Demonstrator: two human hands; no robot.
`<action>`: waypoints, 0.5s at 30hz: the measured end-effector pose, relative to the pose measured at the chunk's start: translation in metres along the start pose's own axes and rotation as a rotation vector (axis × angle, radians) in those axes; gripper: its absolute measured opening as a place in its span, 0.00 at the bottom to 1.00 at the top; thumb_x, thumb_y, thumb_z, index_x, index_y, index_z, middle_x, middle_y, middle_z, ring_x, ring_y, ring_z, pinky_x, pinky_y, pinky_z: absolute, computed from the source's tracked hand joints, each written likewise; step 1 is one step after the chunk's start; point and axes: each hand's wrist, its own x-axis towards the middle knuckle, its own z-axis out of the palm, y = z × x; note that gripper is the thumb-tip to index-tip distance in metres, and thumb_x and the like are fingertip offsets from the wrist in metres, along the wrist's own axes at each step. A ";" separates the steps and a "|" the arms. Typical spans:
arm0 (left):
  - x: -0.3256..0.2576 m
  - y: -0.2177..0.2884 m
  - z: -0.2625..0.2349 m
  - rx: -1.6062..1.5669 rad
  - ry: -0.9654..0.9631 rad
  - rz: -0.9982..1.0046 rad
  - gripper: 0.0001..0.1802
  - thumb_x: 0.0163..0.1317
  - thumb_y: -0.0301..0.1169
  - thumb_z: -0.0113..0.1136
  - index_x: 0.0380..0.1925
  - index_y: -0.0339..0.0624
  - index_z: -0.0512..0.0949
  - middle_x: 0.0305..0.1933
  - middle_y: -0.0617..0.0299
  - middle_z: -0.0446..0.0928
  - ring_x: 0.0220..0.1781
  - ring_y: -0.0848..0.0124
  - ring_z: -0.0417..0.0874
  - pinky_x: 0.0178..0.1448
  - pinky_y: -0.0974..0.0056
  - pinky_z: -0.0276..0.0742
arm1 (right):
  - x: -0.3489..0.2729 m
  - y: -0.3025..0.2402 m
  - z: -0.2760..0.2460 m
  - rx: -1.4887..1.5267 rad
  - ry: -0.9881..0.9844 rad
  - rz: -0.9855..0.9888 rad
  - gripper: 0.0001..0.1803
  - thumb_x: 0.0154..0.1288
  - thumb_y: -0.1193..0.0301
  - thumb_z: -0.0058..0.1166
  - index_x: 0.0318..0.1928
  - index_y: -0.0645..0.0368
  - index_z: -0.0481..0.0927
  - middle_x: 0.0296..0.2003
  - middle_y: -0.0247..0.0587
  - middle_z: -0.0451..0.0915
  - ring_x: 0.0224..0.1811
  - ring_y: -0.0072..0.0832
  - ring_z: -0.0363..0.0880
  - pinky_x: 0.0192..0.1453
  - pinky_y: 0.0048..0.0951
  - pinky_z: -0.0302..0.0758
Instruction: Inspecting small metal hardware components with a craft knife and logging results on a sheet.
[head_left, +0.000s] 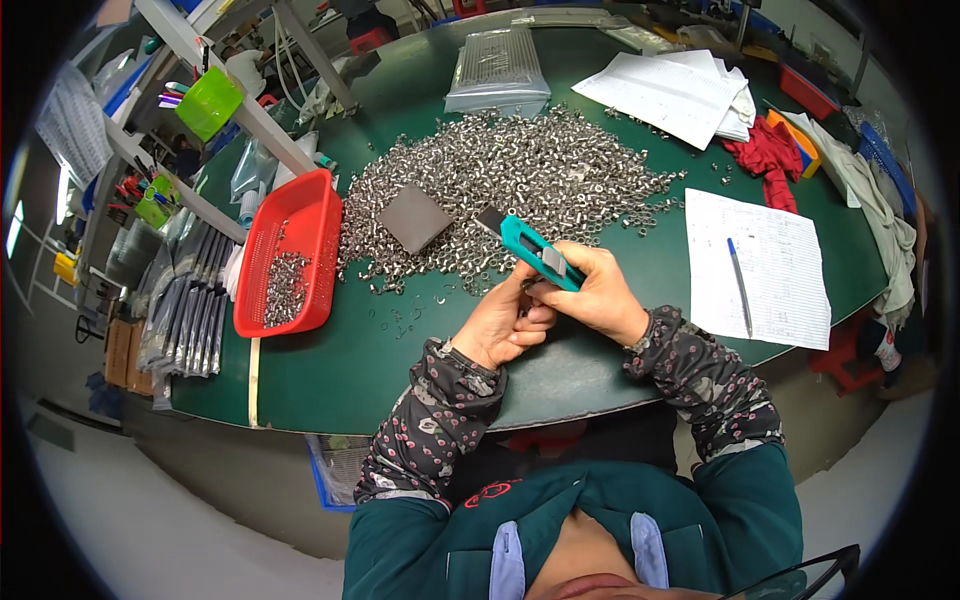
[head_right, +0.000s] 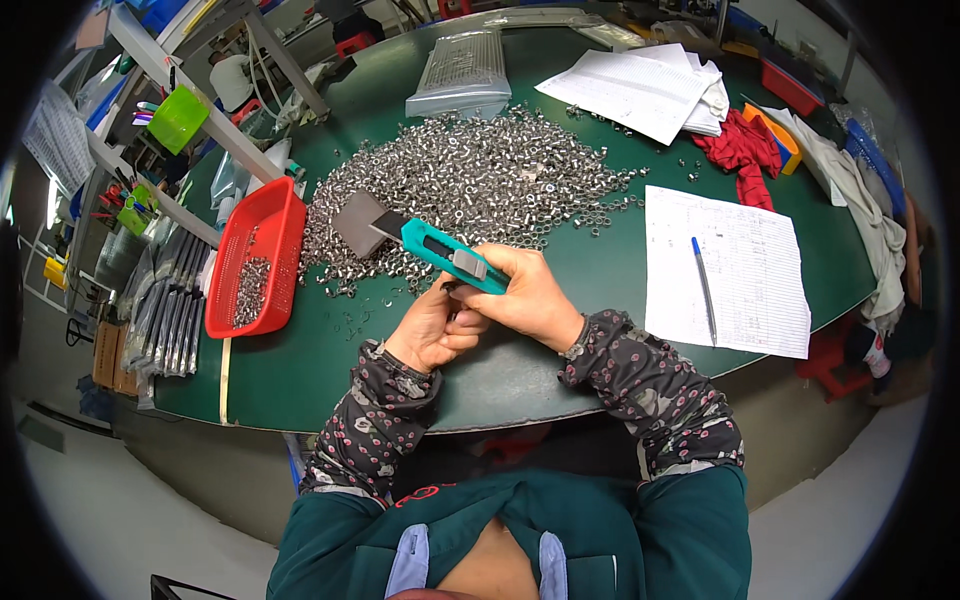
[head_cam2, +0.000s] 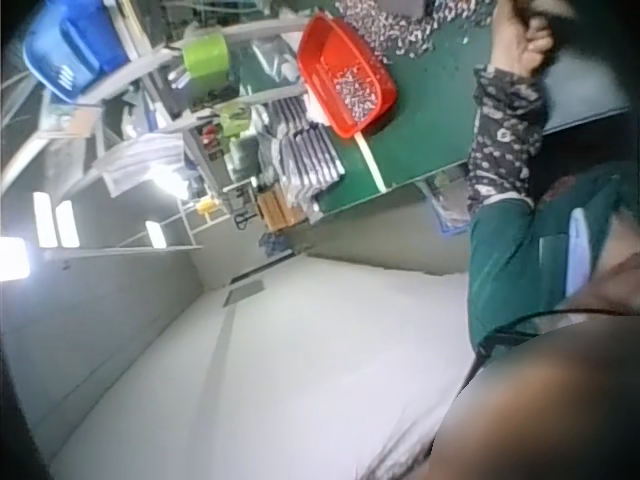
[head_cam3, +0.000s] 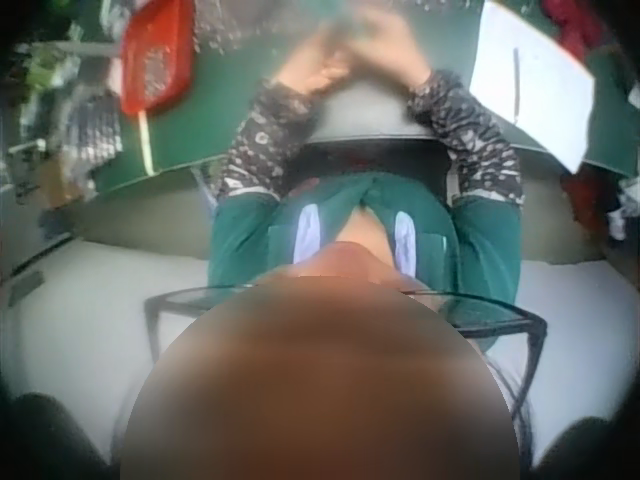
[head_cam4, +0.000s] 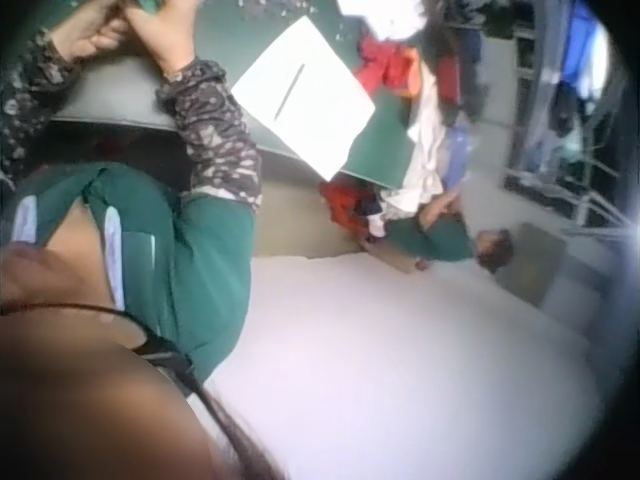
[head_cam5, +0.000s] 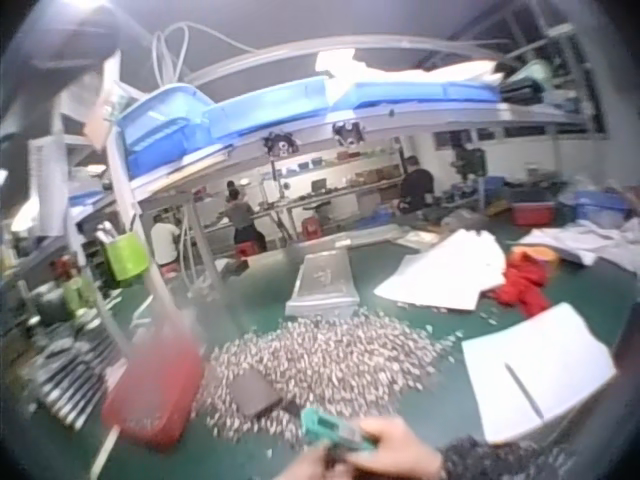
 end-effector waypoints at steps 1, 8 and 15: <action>0.000 0.000 0.000 0.003 -0.008 0.005 0.24 0.55 0.57 0.47 0.22 0.46 0.67 0.16 0.68 0.59 0.13 0.84 0.53 0.12 0.82 0.47 | 0.000 0.001 0.000 -0.008 0.000 -0.006 0.07 0.48 0.80 0.54 0.31 0.62 0.75 0.26 0.31 0.75 0.29 0.14 0.72 0.34 0.19 0.71; -0.005 -0.002 0.002 0.287 -0.048 0.280 0.24 0.60 0.52 0.43 0.19 0.43 0.66 0.15 0.69 0.62 0.10 0.85 0.52 0.11 0.78 0.43 | 0.011 0.014 0.004 0.199 0.229 -0.059 0.11 0.53 0.72 0.57 0.35 0.63 0.72 0.22 0.31 0.73 0.21 0.13 0.69 0.22 0.15 0.66; -0.001 -0.002 -0.004 0.864 0.261 0.745 0.09 0.51 0.27 0.60 0.31 0.37 0.72 0.17 0.77 0.63 0.20 0.88 0.59 0.23 0.79 0.55 | 0.008 0.022 0.003 0.374 0.219 0.209 0.12 0.53 0.69 0.57 0.34 0.61 0.71 0.20 0.25 0.69 0.16 0.10 0.63 0.16 0.11 0.57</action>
